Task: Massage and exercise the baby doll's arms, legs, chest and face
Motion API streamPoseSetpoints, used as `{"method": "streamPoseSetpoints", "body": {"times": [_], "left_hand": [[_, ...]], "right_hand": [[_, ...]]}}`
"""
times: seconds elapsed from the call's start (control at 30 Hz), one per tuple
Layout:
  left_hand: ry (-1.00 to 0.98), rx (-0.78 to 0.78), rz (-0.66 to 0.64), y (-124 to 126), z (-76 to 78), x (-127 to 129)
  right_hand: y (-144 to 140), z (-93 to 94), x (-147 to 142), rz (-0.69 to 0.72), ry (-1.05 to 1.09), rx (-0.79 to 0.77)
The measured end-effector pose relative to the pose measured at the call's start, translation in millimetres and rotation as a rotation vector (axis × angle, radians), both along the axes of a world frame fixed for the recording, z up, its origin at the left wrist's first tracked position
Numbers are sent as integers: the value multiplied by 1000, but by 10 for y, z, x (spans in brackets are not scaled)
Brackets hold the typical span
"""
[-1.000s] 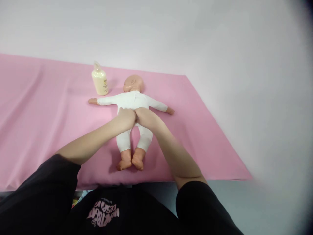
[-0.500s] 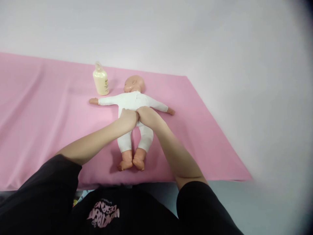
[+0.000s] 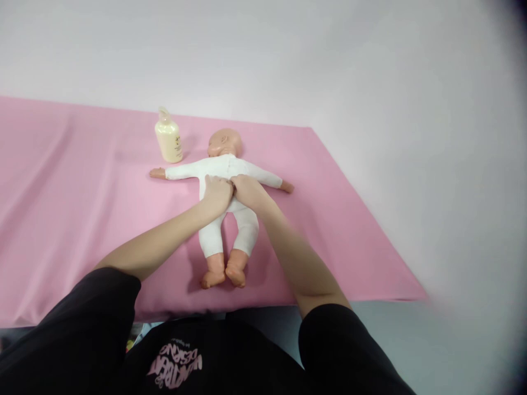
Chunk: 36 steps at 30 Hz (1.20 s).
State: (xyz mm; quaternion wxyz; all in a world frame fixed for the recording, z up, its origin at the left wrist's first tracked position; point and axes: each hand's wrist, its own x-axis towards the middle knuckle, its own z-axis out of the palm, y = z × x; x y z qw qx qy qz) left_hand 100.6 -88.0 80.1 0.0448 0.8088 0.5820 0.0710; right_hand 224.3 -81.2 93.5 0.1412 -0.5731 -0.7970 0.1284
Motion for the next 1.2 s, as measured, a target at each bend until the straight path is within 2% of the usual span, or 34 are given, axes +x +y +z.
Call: {"method": "streamPoseSetpoints", "body": {"times": [0.1, 0.17, 0.3, 0.43, 0.53, 0.77, 0.97, 1.1, 1.2], "left_hand": [[28, 65, -31, 11, -24, -21], [64, 66, -56, 15, -15, -25], [85, 46, -65, 47, 21, -28], [29, 18, -7, 124, 18, -71], [-11, 27, 18, 203, -22, -128], [-115, 98, 20, 324, -157, -196], [-157, 173, 20, 342, -213, -208], [-191, 183, -12, 391, -265, -236], [-210, 172, -20, 422, -285, -254]], "right_hand": [[59, -17, 18, 67, -160, 8], [88, -18, 26, 72, -167, 7], [129, -46, 33, 69, -112, 31], [197, -147, 53, -15, -3, 41], [269, -240, 76, -40, 76, 39], [387, -373, 110, -36, 74, 96], [431, -428, 152, -31, 59, 174], [466, -437, 181, 18, 85, 164], [494, -466, 198, 1, 120, 168]]}}
